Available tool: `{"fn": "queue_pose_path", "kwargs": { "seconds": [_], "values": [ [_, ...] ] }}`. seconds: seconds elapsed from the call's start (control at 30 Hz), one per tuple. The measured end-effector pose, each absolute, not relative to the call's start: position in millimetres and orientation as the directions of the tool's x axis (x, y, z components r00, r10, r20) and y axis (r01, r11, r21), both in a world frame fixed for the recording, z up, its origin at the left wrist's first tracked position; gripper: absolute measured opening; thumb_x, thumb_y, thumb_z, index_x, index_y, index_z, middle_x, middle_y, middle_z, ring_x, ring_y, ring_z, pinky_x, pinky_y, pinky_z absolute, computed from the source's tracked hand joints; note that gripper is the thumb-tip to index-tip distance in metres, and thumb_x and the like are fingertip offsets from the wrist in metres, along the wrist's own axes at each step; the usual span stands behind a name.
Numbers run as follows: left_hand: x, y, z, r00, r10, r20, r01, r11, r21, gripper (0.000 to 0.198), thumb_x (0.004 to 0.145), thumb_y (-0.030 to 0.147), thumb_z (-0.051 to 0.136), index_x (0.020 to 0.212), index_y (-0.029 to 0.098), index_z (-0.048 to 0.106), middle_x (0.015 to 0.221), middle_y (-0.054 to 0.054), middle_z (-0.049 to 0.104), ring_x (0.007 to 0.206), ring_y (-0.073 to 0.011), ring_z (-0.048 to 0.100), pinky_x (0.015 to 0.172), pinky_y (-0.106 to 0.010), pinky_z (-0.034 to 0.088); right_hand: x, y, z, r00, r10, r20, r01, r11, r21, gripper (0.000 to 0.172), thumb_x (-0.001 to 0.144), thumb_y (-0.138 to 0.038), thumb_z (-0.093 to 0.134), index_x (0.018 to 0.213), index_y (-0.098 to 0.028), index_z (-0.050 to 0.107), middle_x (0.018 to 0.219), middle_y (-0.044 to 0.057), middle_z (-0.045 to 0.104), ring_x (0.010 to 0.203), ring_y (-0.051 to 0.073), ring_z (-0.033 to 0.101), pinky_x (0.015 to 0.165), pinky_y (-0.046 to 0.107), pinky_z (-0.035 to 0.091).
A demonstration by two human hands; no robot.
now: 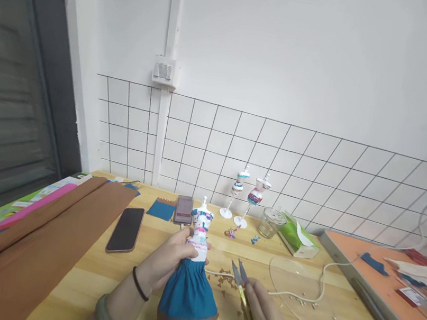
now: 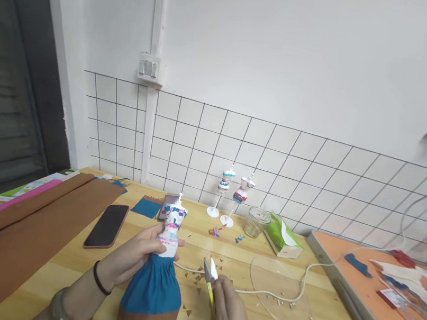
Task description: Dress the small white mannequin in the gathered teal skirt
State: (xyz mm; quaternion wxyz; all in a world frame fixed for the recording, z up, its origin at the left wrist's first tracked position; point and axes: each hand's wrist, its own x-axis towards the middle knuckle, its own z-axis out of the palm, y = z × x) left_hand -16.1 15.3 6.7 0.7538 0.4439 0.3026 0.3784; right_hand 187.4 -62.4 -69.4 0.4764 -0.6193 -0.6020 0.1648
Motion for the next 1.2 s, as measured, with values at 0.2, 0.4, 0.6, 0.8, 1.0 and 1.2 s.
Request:
{"fn": "queue_pose_path", "kwargs": {
  "seconds": [0.2, 0.4, 0.6, 0.8, 1.0, 1.2],
  "values": [
    [-5.8, 12.0, -3.0, 0.585, 0.803, -0.112, -0.303, 0.344, 0.889, 0.035, 0.060, 0.004, 0.052, 0.094, 0.010, 0.052, 0.091, -0.009, 0.063, 0.076, -0.0172, 0.061, 0.073, -0.030, 0.043, 156.6, -55.5, -18.2, 0.092, 0.952, 0.291, 0.442, 0.223, -0.869, 0.033, 0.086, -0.048, 0.041, 0.093, -0.020, 0.058, 0.072, 0.001, 0.060, 0.071, 0.017, 0.059, 0.065, 0.025, 0.048],
    [-0.9, 12.2, -6.1, 0.606, 0.791, -0.079, -0.328, 0.339, 0.882, 0.029, 0.055, 0.002, 0.053, 0.082, 0.011, 0.054, 0.077, -0.004, 0.061, 0.078, -0.0185, 0.059, 0.074, -0.030, 0.041, 152.7, -47.0, -26.5, 0.027, 0.957, 0.290, 0.553, 0.227, -0.802, 0.033, 0.087, -0.044, 0.042, 0.101, -0.018, 0.056, 0.077, 0.003, 0.063, 0.068, 0.017, 0.058, 0.062, 0.026, 0.045],
    [-1.0, 11.3, -7.9, 0.634, 0.770, -0.065, -0.349, 0.361, 0.865, 0.029, 0.057, 0.002, 0.052, 0.084, 0.011, 0.054, 0.074, -0.004, 0.062, 0.074, -0.0176, 0.059, 0.076, -0.033, 0.042, 154.8, -46.2, -31.4, 0.035, 0.954, 0.299, 0.622, 0.214, -0.754, 0.035, 0.088, -0.046, 0.040, 0.104, -0.019, 0.055, 0.077, 0.004, 0.063, 0.067, 0.018, 0.057, 0.061, 0.026, 0.043],
    [-1.5, 10.3, -6.3, 0.675, 0.737, -0.029, -0.407, 0.405, 0.819, 0.031, 0.058, 0.001, 0.051, 0.087, 0.010, 0.057, 0.077, -0.006, 0.065, 0.070, -0.0164, 0.060, 0.075, -0.033, 0.044, 156.6, -46.0, -32.2, 0.067, 0.937, 0.344, 0.656, 0.218, -0.722, 0.037, 0.088, -0.046, 0.040, 0.107, -0.018, 0.055, 0.070, 0.002, 0.062, 0.060, 0.017, 0.056, 0.056, 0.025, 0.043],
    [-4.7, 12.6, -2.7, 0.652, 0.752, -0.092, -0.374, 0.425, 0.824, 0.034, 0.058, 0.004, 0.050, 0.090, 0.007, 0.062, 0.084, -0.010, 0.068, 0.072, -0.0208, 0.063, 0.068, -0.032, 0.046, 164.2, -44.8, -28.8, 0.063, 0.935, 0.349, 0.651, 0.226, -0.725, 0.037, 0.088, -0.045, 0.040, 0.108, -0.018, 0.057, 0.082, 0.006, 0.067, 0.081, 0.021, 0.062, 0.070, 0.027, 0.048],
    [-3.6, 10.7, -2.8, 0.669, 0.742, -0.040, -0.371, 0.380, 0.847, 0.024, 0.067, 0.007, 0.059, 0.090, 0.006, 0.063, 0.079, -0.010, 0.067, 0.070, -0.0163, 0.062, 0.069, -0.027, 0.045, 162.7, -44.7, -30.3, 0.007, 0.906, 0.423, 0.728, 0.285, -0.624, 0.038, 0.089, -0.042, 0.041, 0.114, -0.018, 0.056, 0.095, 0.009, 0.069, 0.083, 0.020, 0.065, 0.070, 0.027, 0.050]
  ]
}}
